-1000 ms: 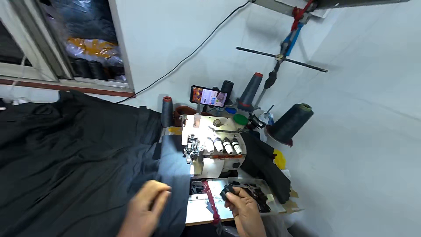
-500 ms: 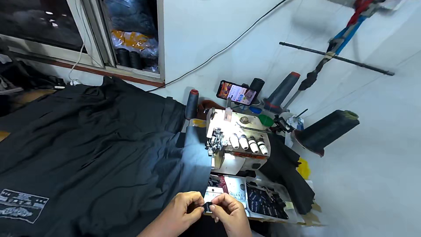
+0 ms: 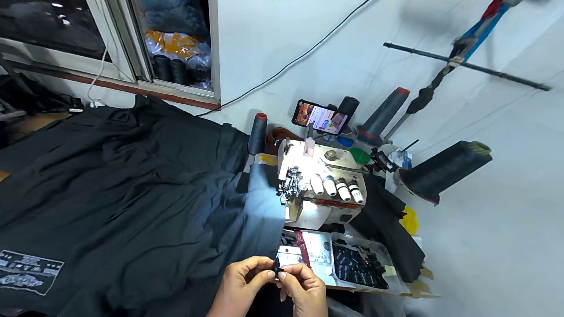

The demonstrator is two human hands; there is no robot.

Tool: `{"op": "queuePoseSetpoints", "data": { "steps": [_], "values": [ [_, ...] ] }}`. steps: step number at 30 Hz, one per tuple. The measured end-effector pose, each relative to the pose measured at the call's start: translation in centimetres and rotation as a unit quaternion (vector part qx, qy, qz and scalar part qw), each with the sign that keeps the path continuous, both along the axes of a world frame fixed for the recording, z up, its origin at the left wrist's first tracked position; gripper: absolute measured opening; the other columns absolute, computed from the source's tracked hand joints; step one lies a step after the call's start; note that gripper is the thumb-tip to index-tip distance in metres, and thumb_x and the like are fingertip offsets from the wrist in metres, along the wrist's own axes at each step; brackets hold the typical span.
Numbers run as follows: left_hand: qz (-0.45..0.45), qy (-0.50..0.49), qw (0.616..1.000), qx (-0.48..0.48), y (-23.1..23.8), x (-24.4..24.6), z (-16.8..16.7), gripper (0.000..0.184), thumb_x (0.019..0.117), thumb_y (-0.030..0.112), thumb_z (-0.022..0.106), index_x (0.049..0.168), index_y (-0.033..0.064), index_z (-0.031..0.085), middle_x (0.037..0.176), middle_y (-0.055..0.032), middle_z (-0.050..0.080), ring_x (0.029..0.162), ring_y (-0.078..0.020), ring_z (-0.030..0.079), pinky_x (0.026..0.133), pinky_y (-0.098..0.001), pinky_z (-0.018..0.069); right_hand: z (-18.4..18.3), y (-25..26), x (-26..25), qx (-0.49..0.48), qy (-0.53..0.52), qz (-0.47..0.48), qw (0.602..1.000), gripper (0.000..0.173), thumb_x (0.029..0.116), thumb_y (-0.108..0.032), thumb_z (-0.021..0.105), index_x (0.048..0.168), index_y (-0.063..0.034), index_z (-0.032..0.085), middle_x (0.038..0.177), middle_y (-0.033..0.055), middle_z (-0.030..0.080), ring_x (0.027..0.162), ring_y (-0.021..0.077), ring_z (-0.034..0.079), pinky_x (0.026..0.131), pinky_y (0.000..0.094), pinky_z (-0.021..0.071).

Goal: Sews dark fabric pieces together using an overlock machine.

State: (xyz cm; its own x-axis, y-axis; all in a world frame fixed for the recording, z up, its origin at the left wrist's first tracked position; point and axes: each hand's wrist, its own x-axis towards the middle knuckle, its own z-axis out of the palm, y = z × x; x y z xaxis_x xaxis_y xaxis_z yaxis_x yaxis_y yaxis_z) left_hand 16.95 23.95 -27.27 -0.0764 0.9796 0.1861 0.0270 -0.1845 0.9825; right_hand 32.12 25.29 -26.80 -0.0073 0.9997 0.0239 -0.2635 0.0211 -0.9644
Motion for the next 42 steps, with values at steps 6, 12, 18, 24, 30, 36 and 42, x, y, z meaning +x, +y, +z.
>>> {"op": "queuePoseSetpoints", "data": {
  "steps": [6,12,18,24,30,36,42],
  "values": [
    [-0.004,-0.031,0.999,0.005,-0.1,0.1,0.1,0.012,0.0916,0.004,0.068,0.102,0.002,0.074,0.087,-0.0007,0.075,0.076,-0.0084,0.073,0.074,-0.0244,0.0629,-0.1,0.0,-0.1,0.02,-0.001,-0.001,1.0,0.011,0.0845,0.012,0.066,0.089,0.0043,0.072,0.074,0.0061,0.07,0.055,0.0044,0.06,0.051,0.0188,0.0521],
    [-0.007,-0.024,0.999,0.023,0.0,0.1,-0.2,0.01,0.0927,0.006,0.067,0.1,0.0027,0.074,0.084,0.0004,0.074,0.074,-0.0069,0.072,0.071,-0.0219,0.0613,-0.1,0.1,0.0,0.025,-0.006,0.008,1.0,0.011,0.0845,0.011,0.065,0.09,0.0045,0.072,0.076,0.006,0.07,0.055,0.004,0.059,0.051,0.0182,0.0512],
    [-0.014,-0.014,0.999,0.03,0.1,-0.3,-0.3,0.009,0.0938,0.007,0.065,0.099,0.0044,0.072,0.083,0.0024,0.072,0.072,-0.0049,0.069,0.069,-0.0197,0.0591,0.0,0.1,0.3,0.001,-0.04,0.047,0.998,0.011,0.0912,0.003,0.064,0.101,0.0038,0.069,0.082,0.004,0.068,0.059,0.0039,0.059,0.054,0.0187,0.0512],
    [-0.031,-0.012,0.999,0.027,0.4,-0.6,-0.8,0.011,0.097,0.009,0.059,0.098,0.0059,0.069,0.083,0.0035,0.069,0.073,-0.0043,0.066,0.07,-0.0207,0.0574,-0.3,0.1,0.3,0.014,-0.007,0.074,0.997,0.007,0.0913,0.004,0.063,0.094,0.0024,0.07,0.078,0.0035,0.069,0.064,0.006,0.064,0.061,0.0216,0.0563],
    [-0.036,-0.001,0.999,0.02,0.4,-0.7,-0.9,0.012,0.0979,0.01,0.057,0.096,0.0072,0.069,0.083,0.0044,0.068,0.073,-0.0036,0.066,0.07,-0.0201,0.0574,-0.3,0.2,-0.1,-0.004,0.012,0.072,0.997,0.007,0.092,0.004,0.063,0.094,0.0029,0.069,0.077,0.005,0.069,0.062,0.0071,0.064,0.061,0.0222,0.0568],
    [-0.027,-0.001,1.0,0.004,0.4,-0.7,-1.1,0.013,0.0978,0.011,0.057,0.096,0.0076,0.069,0.083,0.0036,0.069,0.072,-0.0049,0.067,0.069,-0.0209,0.0581,-0.4,0.2,-0.4,-0.016,0.021,0.066,0.997,0.006,0.0917,0.005,0.063,0.093,0.0038,0.069,0.077,0.0066,0.07,0.062,0.0087,0.065,0.06,0.0233,0.0578],
    [0.026,0.117,0.987,0.104,2.2,-0.3,-0.1,0.018,0.1005,0.019,0.058,0.11,0.0063,0.067,0.091,0.001,0.068,0.078,-0.0054,0.066,0.07,-0.021,0.0574,1.2,2.8,-0.2,-0.001,-0.013,0.037,0.999,0.007,0.0923,0.004,0.06,0.091,0.0035,0.067,0.072,0.0046,0.067,0.058,0.0086,0.064,0.056,0.0239,0.057]
  ]
}}
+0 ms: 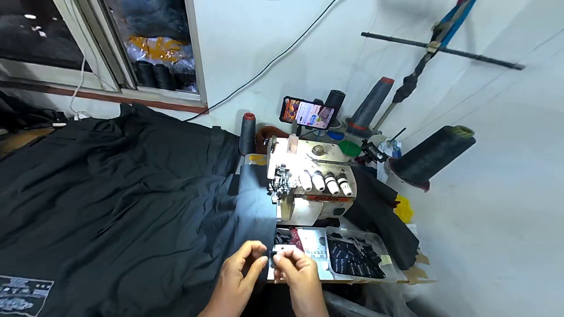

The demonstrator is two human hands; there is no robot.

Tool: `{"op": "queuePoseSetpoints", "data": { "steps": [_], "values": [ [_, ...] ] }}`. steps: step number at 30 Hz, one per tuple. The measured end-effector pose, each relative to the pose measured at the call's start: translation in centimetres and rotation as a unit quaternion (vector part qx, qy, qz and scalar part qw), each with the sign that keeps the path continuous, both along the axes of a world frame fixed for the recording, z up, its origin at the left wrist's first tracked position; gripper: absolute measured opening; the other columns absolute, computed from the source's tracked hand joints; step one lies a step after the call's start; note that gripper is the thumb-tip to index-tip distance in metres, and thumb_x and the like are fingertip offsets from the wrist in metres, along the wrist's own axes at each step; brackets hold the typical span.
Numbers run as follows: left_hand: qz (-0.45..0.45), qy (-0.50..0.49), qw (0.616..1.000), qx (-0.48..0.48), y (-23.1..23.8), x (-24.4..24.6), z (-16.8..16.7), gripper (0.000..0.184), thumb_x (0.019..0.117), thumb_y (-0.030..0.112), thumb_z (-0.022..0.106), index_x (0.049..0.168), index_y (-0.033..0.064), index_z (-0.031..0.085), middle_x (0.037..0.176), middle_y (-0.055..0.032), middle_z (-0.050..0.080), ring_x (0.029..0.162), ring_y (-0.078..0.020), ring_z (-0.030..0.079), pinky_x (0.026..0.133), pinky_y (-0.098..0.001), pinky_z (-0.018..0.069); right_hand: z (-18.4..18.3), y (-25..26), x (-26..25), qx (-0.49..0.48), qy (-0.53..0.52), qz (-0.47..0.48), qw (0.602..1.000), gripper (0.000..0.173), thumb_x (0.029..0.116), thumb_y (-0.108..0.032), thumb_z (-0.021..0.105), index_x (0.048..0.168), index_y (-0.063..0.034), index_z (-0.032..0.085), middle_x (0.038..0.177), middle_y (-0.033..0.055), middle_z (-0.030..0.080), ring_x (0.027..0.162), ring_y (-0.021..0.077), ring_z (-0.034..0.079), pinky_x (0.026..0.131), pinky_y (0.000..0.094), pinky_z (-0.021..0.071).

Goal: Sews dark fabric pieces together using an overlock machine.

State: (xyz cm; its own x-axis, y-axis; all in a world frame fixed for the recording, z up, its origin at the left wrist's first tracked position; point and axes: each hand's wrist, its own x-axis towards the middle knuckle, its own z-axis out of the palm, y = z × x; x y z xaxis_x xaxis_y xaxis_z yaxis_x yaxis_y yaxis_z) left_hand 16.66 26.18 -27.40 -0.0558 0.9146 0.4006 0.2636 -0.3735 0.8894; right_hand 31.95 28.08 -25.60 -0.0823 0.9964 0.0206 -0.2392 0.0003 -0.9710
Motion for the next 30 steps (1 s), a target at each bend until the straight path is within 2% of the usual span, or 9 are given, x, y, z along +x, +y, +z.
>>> {"op": "queuePoseSetpoints", "data": {
  "steps": [2,4,8,10,13,15,18,21,30],
  "values": [
    [0.067,0.157,0.981,0.093,2.1,0.1,1.5,0.022,0.0995,0.027,0.061,0.102,0.0068,0.069,0.094,-0.002,0.068,0.085,-0.0098,0.065,0.078,-0.0246,0.0563,1.7,2.7,0.4,-0.015,-0.014,-0.022,1.0,0.008,0.096,0.003,0.058,0.091,0.0039,0.064,0.071,0.0055,0.067,0.057,0.0097,0.064,0.056,0.0246,0.0572],
    [0.106,0.289,0.94,0.146,4.0,0.5,2.9,0.025,0.094,0.03,0.067,0.093,0.0054,0.072,0.096,-0.0096,0.066,0.093,-0.0254,0.066,0.082,-0.0385,0.0569,3.7,5.3,0.5,-0.06,-0.021,-0.046,0.997,0.011,0.0991,0.004,0.058,0.088,0.0047,0.062,0.069,0.007,0.067,0.055,0.0102,0.063,0.055,0.0236,0.0561],
    [0.155,0.425,0.877,0.164,6.0,1.9,3.3,0.017,0.0869,0.017,0.07,0.09,0.0004,0.071,0.099,-0.019,0.065,0.096,-0.0378,0.066,0.078,-0.045,0.0588,5.5,8.6,0.0,-0.117,-0.008,-0.047,0.992,0.014,0.0988,0.006,0.058,0.085,0.004,0.059,0.065,0.007,0.065,0.052,0.0085,0.06,0.051,0.0206,0.0516],
    [0.162,0.414,0.88,0.168,6.3,2.1,3.5,0.01,0.0841,0.01,0.065,0.083,0.0016,0.071,0.095,-0.0172,0.065,0.093,-0.0364,0.067,0.076,-0.0441,0.0586,5.9,9.4,-0.2,-0.141,-0.006,-0.037,0.989,0.012,0.0992,0.005,0.057,0.088,0.0032,0.057,0.066,0.0066,0.063,0.052,0.0084,0.059,0.05,0.02,0.0503],
    [0.097,0.323,0.936,0.096,6.5,1.9,4.9,0.01,0.0847,0.009,0.065,0.082,0.0031,0.072,0.095,-0.0131,0.066,0.096,-0.0308,0.066,0.084,-0.0448,0.0557,6.6,9.6,0.1,-0.155,-0.024,-0.016,0.988,0.014,0.0992,0.006,0.057,0.086,0.0019,0.057,0.065,0.0058,0.062,0.051,0.0082,0.058,0.049,0.0198,0.0493],
    [0.046,0.27,0.961,0.034,6.8,0.9,5.9,0.014,0.0888,0.014,0.063,0.083,0.0051,0.072,0.097,-0.0081,0.066,0.096,-0.0217,0.064,0.085,-0.039,0.0534,7.3,9.5,0.5,-0.168,-0.044,0.006,0.985,0.017,0.0997,0.005,0.057,0.084,0.0003,0.055,0.063,0.0043,0.061,0.05,0.0071,0.057,0.047,0.0189,0.0481],
    [-0.028,0.17,0.984,-0.032,7.7,-1.2,6.9,0.013,0.0907,0.018,0.062,0.087,0.0086,0.07,0.097,-0.0007,0.066,0.084,-0.0059,0.062,0.075,-0.0241,0.0519,7.9,9.3,0.8,-0.192,-0.069,0.046,0.978,0.01,0.1009,0.002,0.056,0.091,0.0003,0.054,0.064,0.0036,0.059,0.049,0.0065,0.056,0.046,0.0184,0.0471],
    [-0.076,0.095,0.99,-0.066,8.1,-2.3,7.2,0.007,0.0885,0.015,0.067,0.084,0.0102,0.07,0.105,-0.0004,0.07,0.09,-0.0058,0.066,0.078,-0.0238,0.0543,8.2,9.0,0.4,-0.199,-0.079,0.058,0.975,0.007,0.101,0.002,0.056,0.094,0.0015,0.055,0.063,0.0032,0.058,0.048,0.0061,0.055,0.044,0.0179,0.0454],
    [-0.063,0.063,0.994,-0.055,7.8,-1.7,7.1,0.011,0.0853,0.009,0.072,0.075,0.0115,0.069,0.107,-0.0013,0.069,0.094,-0.0088,0.065,0.077,-0.0244,0.0545,7.8,9.7,-1.3,-0.211,-0.124,0.013,0.969,0.014,0.1001,-0.006,0.061,0.088,0.0005,0.057,0.061,0.0024,0.055,0.045,0.0051,0.05,0.041,0.0179,0.0409]
  ]
}}
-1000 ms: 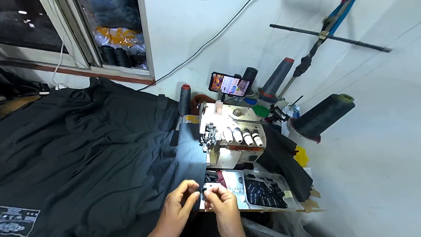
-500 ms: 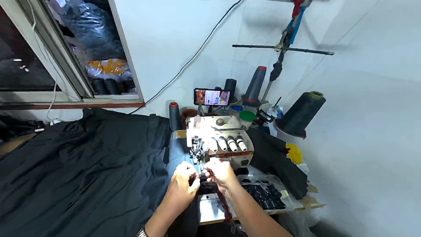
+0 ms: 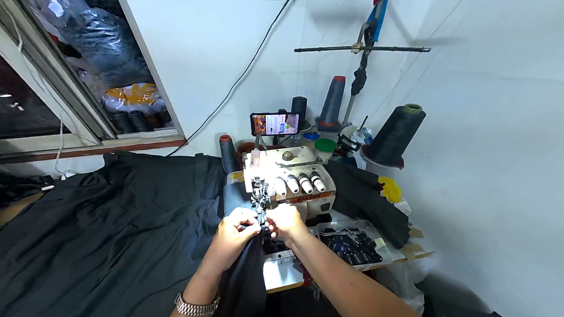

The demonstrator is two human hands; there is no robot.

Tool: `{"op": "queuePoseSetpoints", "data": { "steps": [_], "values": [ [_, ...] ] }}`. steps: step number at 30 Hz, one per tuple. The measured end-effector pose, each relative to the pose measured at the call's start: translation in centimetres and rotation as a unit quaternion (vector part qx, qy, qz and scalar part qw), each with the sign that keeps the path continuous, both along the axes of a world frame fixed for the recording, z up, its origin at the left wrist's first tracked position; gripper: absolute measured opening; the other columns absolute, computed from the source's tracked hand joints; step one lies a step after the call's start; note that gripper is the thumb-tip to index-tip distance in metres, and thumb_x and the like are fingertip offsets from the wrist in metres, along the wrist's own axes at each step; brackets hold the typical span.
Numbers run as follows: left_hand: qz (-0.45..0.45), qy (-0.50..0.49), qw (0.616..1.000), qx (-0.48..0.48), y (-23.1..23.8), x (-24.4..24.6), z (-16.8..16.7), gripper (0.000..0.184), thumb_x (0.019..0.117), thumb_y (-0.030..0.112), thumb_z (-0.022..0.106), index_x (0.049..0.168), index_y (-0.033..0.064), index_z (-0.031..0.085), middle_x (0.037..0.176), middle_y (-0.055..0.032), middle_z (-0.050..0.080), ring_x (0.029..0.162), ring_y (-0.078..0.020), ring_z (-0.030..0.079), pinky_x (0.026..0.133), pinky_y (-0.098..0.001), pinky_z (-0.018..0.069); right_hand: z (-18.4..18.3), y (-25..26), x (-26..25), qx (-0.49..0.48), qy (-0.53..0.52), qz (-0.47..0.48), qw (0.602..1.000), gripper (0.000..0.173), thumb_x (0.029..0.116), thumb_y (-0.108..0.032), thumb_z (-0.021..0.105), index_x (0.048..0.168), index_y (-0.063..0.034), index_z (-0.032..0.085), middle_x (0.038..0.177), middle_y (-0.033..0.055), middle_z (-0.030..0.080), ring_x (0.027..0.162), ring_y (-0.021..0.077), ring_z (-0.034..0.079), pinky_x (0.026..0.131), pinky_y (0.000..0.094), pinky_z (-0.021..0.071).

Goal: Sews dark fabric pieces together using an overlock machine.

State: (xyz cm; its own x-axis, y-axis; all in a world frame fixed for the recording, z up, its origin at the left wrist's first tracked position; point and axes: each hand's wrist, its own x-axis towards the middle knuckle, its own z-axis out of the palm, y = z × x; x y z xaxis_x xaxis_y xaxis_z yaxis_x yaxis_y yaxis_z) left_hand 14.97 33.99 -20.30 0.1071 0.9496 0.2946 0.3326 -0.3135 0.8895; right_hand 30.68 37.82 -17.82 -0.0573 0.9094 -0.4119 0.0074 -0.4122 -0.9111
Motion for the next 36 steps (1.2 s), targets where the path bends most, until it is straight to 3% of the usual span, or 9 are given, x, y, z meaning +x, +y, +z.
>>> {"op": "queuePoseSetpoints", "data": {
  "steps": [15,20,23,29,33,34,36],
  "values": [
    [0.002,-0.022,1.0,-0.005,-0.2,0.6,0.2,0.014,0.0856,0.002,0.073,0.075,0.0106,0.069,0.104,-0.0022,0.069,0.093,-0.01,0.065,0.076,-0.0251,0.0552,-1.0,0.3,-1.2,0.026,-0.027,-0.026,0.999,0.016,0.0977,-0.007,0.063,0.084,-0.0014,0.057,0.063,0.0044,0.051,0.046,0.011,0.048,0.044,0.0241,0.0439],
    [-0.022,-0.109,0.992,-0.066,-0.3,-0.2,1.2,0.016,0.0928,-0.003,0.062,0.084,0.0059,0.072,0.101,-0.0043,0.072,0.092,-0.0117,0.066,0.081,-0.0278,0.0543,-0.7,0.4,-1.1,0.005,-0.018,-0.029,0.999,0.016,0.0977,-0.006,0.063,0.083,-0.0002,0.059,0.063,0.004,0.053,0.045,0.0098,0.051,0.043,0.023,0.0457],
    [-0.022,-0.121,0.989,-0.082,-0.4,0.0,1.5,0.018,0.0933,-0.006,0.06,0.084,0.0048,0.071,0.1,-0.0053,0.071,0.09,-0.0117,0.066,0.081,-0.0271,0.0542,-0.7,0.4,-1.1,0.006,-0.013,-0.034,0.999,0.016,0.0969,-0.005,0.063,0.082,-0.0005,0.058,0.062,0.0044,0.052,0.045,0.0102,0.05,0.043,0.0232,0.0454],
    [-0.026,-0.049,0.998,-0.027,-0.3,0.0,0.5,0.016,0.0909,0.0,0.065,0.078,0.0078,0.069,0.109,-0.0047,0.071,0.099,-0.0128,0.067,0.084,-0.0285,0.0557,-1.1,0.4,-1.2,0.025,-0.013,-0.04,0.999,0.019,0.0958,-0.004,0.064,0.078,-0.0014,0.057,0.063,0.0048,0.052,0.045,0.0109,0.05,0.043,0.0245,0.0456],
    [-0.004,0.058,0.998,0.035,-0.6,0.4,-0.2,0.013,0.0911,0.007,0.069,0.079,0.0107,0.068,0.11,-0.0003,0.069,0.095,-0.0081,0.066,0.078,-0.0248,0.0553,-2.0,-0.3,-1.0,0.078,-0.005,-0.047,0.996,0.017,0.0956,-0.006,0.066,0.08,-0.0017,0.061,0.064,0.0054,0.055,0.045,0.0098,0.05,0.043,0.0234,0.0453],
    [0.012,0.107,0.992,0.065,-0.8,0.6,-0.5,0.011,0.0911,0.011,0.068,0.08,0.0119,0.069,0.111,0.0013,0.069,0.097,-0.0075,0.064,0.081,-0.0262,0.0538,-2.5,-0.7,-1.0,0.116,-0.015,-0.056,0.992,0.014,0.0956,-0.006,0.067,0.083,-0.0014,0.064,0.068,0.0054,0.057,0.048,0.0095,0.052,0.046,0.0239,0.0473],
    [0.044,0.205,0.968,0.135,-1.4,0.8,-1.7,0.014,0.092,0.017,0.061,0.085,0.0143,0.073,0.115,0.0027,0.069,0.115,-0.0131,0.06,0.096,-0.0379,0.0489,-4.6,-2.0,-1.1,0.25,-0.061,-0.08,0.963,0.009,0.0968,-0.009,0.067,0.092,-0.0019,0.069,0.08,0.0066,0.063,0.062,0.0119,0.057,0.059,0.0293,0.0505]
  ]
}}
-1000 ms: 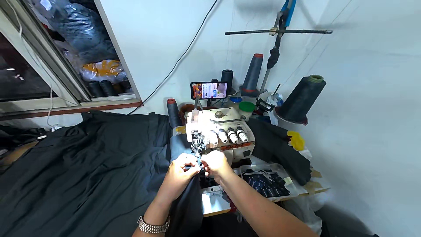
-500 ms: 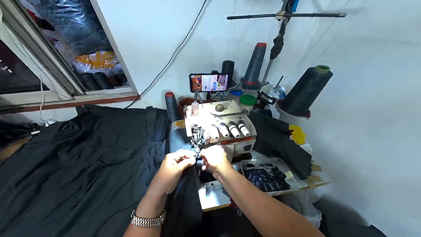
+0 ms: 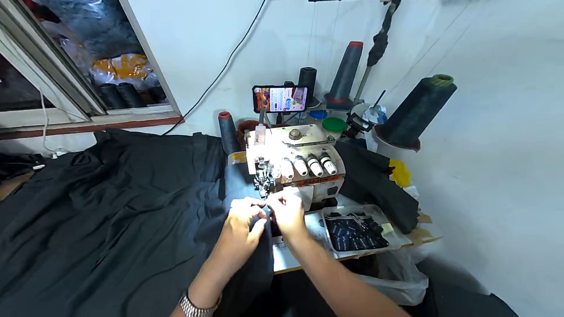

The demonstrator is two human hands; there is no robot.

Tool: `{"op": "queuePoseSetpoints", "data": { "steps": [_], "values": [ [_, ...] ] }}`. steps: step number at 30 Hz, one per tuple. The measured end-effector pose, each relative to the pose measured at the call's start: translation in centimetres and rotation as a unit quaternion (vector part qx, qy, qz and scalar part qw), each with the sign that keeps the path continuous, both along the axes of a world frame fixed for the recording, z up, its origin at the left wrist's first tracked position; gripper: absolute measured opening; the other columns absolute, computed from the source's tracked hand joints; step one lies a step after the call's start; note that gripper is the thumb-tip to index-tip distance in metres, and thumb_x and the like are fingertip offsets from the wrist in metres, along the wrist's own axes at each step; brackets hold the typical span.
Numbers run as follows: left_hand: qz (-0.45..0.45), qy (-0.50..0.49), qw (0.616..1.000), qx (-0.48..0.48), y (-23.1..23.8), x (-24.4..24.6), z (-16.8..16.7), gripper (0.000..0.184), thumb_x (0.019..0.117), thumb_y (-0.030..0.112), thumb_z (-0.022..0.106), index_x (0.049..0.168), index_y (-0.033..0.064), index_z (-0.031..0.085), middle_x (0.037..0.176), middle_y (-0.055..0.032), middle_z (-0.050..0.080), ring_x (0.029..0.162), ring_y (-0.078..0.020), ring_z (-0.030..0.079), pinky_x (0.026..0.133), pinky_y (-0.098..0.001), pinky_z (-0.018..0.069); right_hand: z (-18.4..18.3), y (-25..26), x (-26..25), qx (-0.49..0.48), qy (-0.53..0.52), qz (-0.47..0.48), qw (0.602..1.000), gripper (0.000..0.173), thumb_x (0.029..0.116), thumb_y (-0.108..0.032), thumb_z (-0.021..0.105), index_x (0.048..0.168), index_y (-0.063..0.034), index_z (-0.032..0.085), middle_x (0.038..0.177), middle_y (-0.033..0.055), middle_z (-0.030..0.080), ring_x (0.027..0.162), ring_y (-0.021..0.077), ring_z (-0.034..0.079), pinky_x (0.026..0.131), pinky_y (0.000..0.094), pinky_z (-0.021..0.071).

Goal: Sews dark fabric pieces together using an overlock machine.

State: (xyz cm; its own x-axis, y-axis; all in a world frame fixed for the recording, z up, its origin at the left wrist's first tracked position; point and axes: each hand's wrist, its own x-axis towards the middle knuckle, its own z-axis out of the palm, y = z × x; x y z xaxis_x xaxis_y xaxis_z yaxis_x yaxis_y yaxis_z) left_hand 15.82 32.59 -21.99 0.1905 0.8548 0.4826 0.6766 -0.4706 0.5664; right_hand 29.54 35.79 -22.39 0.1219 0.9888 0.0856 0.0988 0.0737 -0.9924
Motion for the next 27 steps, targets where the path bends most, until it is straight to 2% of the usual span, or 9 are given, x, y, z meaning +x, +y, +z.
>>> {"op": "queuePoseSetpoints", "data": {
  "steps": [4,9,13,17,19,21,23,25,27],
  "values": [
    [0.026,0.079,0.994,0.076,-1.3,0.4,-2.3,0.024,0.0922,0.013,0.049,0.097,0.013,0.073,0.126,0.0005,0.07,0.136,-0.0229,0.053,0.116,-0.0594,0.0313,-6.3,-3.0,-1.2,0.189,-0.013,-0.027,0.982,0.011,0.0961,-0.01,0.059,0.098,-0.0013,0.065,0.089,0.0055,0.063,0.077,0.0083,0.062,0.07,0.0241,0.0541],
    [0.058,0.115,0.985,0.117,-2.0,1.4,-3.5,0.023,0.0913,0.008,0.048,0.09,0.009,0.071,0.137,-0.0044,0.066,0.137,-0.0294,0.054,0.115,-0.0628,0.0332,-9.9,-7.0,-1.6,0.203,0.031,0.011,0.979,0.017,0.0873,0.004,0.059,0.102,0.0061,0.065,0.096,0.0097,0.07,0.092,0.0064,0.069,0.084,0.0203,0.0573],
    [0.074,0.143,0.978,0.133,-1.6,2.0,-3.9,0.022,0.0885,0.003,0.051,0.09,0.0082,0.072,0.141,-0.0039,0.064,0.138,-0.0298,0.053,0.114,-0.0665,0.0313,-9.0,-8.2,-1.2,0.208,0.002,-0.047,0.977,0.041,0.0848,0.005,0.06,0.124,0.0143,0.052,0.105,0.0153,0.067,0.095,0.0052,0.067,0.082,0.0168,0.0559],
    [0.025,0.08,0.991,0.105,-1.1,0.7,-3.3,0.022,0.0925,0.009,0.05,0.1,0.0078,0.071,0.14,-0.0035,0.064,0.141,-0.0238,0.051,0.118,-0.0582,0.0328,-8.4,-7.4,-1.1,0.208,-0.021,-0.063,0.976,0.021,0.0854,0.003,0.065,0.106,0.0077,0.063,0.098,0.012,0.07,0.082,0.0035,0.067,0.073,0.0157,0.0568],
    [0.035,0.028,0.996,0.08,-1.7,-1.6,-2.3,0.027,0.0979,0.018,0.05,0.111,0.0064,0.07,0.134,-0.005,0.067,0.129,-0.0203,0.06,0.11,-0.0463,0.0464,-8.0,-6.5,-1.1,0.21,-0.028,-0.061,0.975,0.014,0.0855,0.003,0.066,0.1,0.0051,0.067,0.094,0.0102,0.069,0.079,0.0038,0.066,0.071,0.0151,0.0561],
    [0.115,0.033,0.992,0.049,-3.5,-5.4,-1.3,0.029,0.098,0.019,0.055,0.116,0.0006,0.067,0.121,-0.0148,0.067,0.106,-0.0269,0.067,0.09,-0.0462,0.0571,-7.8,-5.9,-1.1,0.214,-0.035,-0.064,0.974,0.012,0.0857,0.003,0.066,0.097,0.0039,0.069,0.092,0.0093,0.068,0.077,0.0039,0.065,0.071,0.0148,0.0558],
    [0.207,0.068,0.974,-0.061,-6.5,-9.5,-0.5,0.026,0.0963,0.011,0.059,0.115,-0.0071,0.064,0.114,-0.0279,0.063,0.088,-0.0393,0.067,0.076,-0.0562,0.0572,-8.0,-5.8,-1.0,0.214,-0.04,-0.062,0.974,0.01,0.0859,0.002,0.066,0.095,0.0033,0.07,0.089,0.0087,0.068,0.074,0.0037,0.064,0.068,0.0143,0.0544],
    [0.259,0.117,0.932,-0.224,-9.0,-12.9,-0.3,0.034,0.0972,0.01,0.061,0.122,-0.0139,0.06,0.122,-0.0402,0.057,0.101,-0.0556,0.062,0.087,-0.0693,0.0494,-8.7,-6.1,-0.9,0.215,-0.049,-0.046,0.974,0.009,0.0875,0.0,0.065,0.094,0.0031,0.071,0.087,0.0086,0.069,0.073,0.0048,0.065,0.068,0.0158,0.055],
    [0.287,0.154,0.897,-0.3,-10.6,-14.5,-1.7,0.039,0.0969,0.01,0.061,0.124,-0.018,0.058,0.127,-0.0464,0.051,0.115,-0.0637,0.054,0.096,-0.0742,0.0425,-9.7,-6.9,-0.7,0.226,-0.061,-0.022,0.972,0.011,0.09,-0.005,0.065,0.089,0.0027,0.073,0.084,0.0085,0.071,0.077,0.008,0.068,0.074,0.0189,0.0565]
  ]
}}
